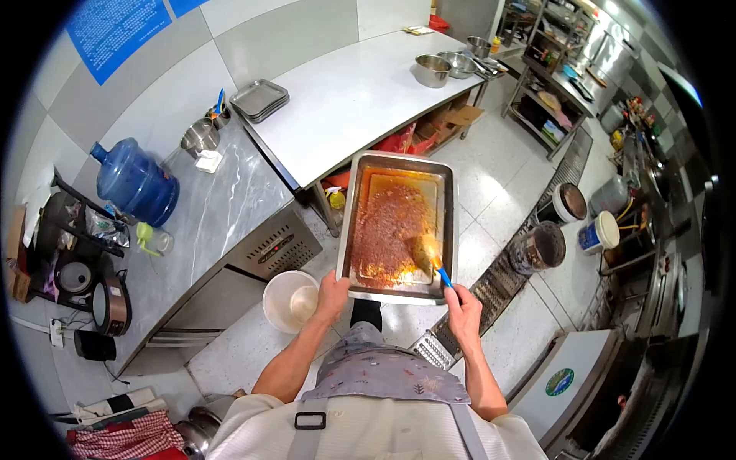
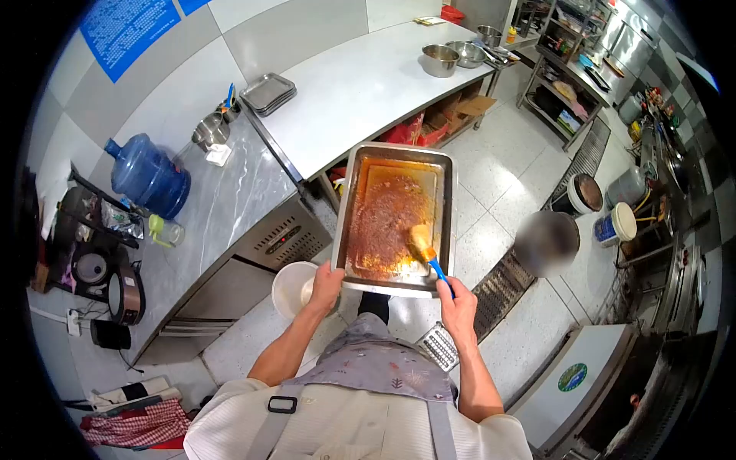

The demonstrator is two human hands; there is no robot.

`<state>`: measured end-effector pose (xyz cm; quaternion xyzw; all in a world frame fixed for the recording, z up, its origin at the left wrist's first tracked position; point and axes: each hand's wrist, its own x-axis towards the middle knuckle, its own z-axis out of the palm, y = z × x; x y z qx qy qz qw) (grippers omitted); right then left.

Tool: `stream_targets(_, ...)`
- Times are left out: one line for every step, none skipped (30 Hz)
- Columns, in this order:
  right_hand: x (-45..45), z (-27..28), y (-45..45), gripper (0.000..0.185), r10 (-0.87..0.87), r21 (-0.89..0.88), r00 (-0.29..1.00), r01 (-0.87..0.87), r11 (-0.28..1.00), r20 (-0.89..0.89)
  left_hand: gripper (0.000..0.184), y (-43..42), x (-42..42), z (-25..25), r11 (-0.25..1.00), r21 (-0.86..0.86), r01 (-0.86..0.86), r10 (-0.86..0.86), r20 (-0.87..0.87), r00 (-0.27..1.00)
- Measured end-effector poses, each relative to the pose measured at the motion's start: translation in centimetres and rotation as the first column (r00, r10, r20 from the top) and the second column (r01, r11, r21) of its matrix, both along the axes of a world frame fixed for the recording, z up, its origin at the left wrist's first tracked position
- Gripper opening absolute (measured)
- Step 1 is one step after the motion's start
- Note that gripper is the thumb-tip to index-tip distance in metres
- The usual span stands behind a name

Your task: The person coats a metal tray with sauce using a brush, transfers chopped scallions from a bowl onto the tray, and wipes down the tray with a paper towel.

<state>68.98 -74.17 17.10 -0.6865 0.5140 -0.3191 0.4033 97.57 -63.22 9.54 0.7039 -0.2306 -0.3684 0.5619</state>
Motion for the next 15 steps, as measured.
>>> stream_targets(1.8, 0.7, -1.4, 0.028, 0.021, 0.022, 0.999, -0.021, 1.0, -0.025, 0.029, -1.4, 1.3, -0.2, 0.999, -0.023, -0.048, 0.047, -0.055, 0.997)
stream_targets(3.5, 0.6, -3.3, 0.028, 0.042, 0.037, 0.998, -0.041, 0.999, -0.042, 0.026, -3.3, 3.9, -3.2, 0.999, -0.017, -0.051, 0.05, -0.04, 0.998)
stream_targets(5.0, 0.1, -5.2, 0.028, 0.061, 0.048, 0.996, -0.058, 0.997, -0.062, 0.026, -5.0, 5.5, -3.2, 0.998, -0.022, -0.055, 0.054, -0.055, 0.997)
stream_targets(6.6, 0.1, -7.1, 0.028, 0.089, -0.01, 0.994, -0.09, 0.996, -0.066, 0.026, -7.2, 7.1, -2.6, 0.996, -0.023, -0.089, 0.088, -0.049, 0.995)
stream_targets(8.3, 0.6, -9.0, 0.027, 0.106, -0.034, 0.992, -0.109, 0.993, -0.075, 0.025, -9.4, 8.7, -1.7, 0.992, -0.02, -0.125, 0.125, -0.043, 0.991)
stream_targets(10.2, 1.6, -10.6, 0.027, 0.118, -0.043, 0.989, -0.122, 0.992, -0.091, 0.024, -11.3, 10.2, -0.1, 0.992, 0.002, -0.125, 0.125, -0.003, 0.992)
stream_targets(11.7, 2.4, -12.3, 0.026, 0.132, -0.051, 0.986, -0.138, 0.989, -0.105, 0.024, -13.1, 11.8, 0.2, 0.991, 0.003, -0.136, 0.136, -0.019, 0.99)
stream_targets(13.0, 2.7, -13.8, 0.026, 0.143, -0.047, 0.983, -0.149, 0.988, -0.112, 0.023, -14.6, 13.4, 0.6, 0.99, -0.003, -0.139, 0.139, 0.001, 0.99)
stream_targets(14.5, 2.7, -15.6, 0.026, 0.156, -0.066, 0.981, -0.164, 0.984, -0.114, 0.023, -16.0, 15.2, 0.8, 0.99, -0.016, -0.141, 0.141, 0.03, 0.99)
stream_targets(16.2, 2.5, -17.6, 0.025, 0.17, -0.084, 0.979, -0.18, 0.98, -0.115, 0.022, -17.8, 17.0, 0.1, 0.985, -0.062, -0.163, 0.167, 0.064, 0.984)
stream_targets(17.7, 2.6, -19.4, 0.025, 0.18, -0.083, 0.977, -0.19, 0.978, -0.115, 0.022, -19.0, 18.8, 0.0, 0.983, -0.06, -0.173, 0.177, 0.065, 0.982)
stream_targets(19.1, 2.6, -20.8, 0.025, 0.169, -0.12, 0.975, -0.186, 0.975, -0.142, 0.022, -20.1, 20.5, 0.4, 0.986, 0.004, -0.166, 0.165, 0.108, 0.98)
stream_targets(20.1, 2.5, -22.0, 0.025, 0.158, -0.154, 0.973, -0.184, 0.971, -0.168, 0.023, -21.2, 22.0, 0.6, 0.984, 0.072, -0.161, 0.149, 0.149, 0.978)
stream_targets(21.1, 2.7, -23.2, 0.025, 0.17, -0.146, 0.971, -0.194, 0.97, -0.166, 0.025, -22.3, 23.5, 1.1, 0.983, 0.092, -0.158, 0.148, 0.103, 0.984)
stream_targets(21.9, 2.8, -24.0, 0.025, 0.179, -0.12, 0.972, -0.197, 0.973, -0.152, 0.025, -23.1, 24.5, 1.0, 0.981, 0.096, -0.171, 0.161, 0.107, 0.981)
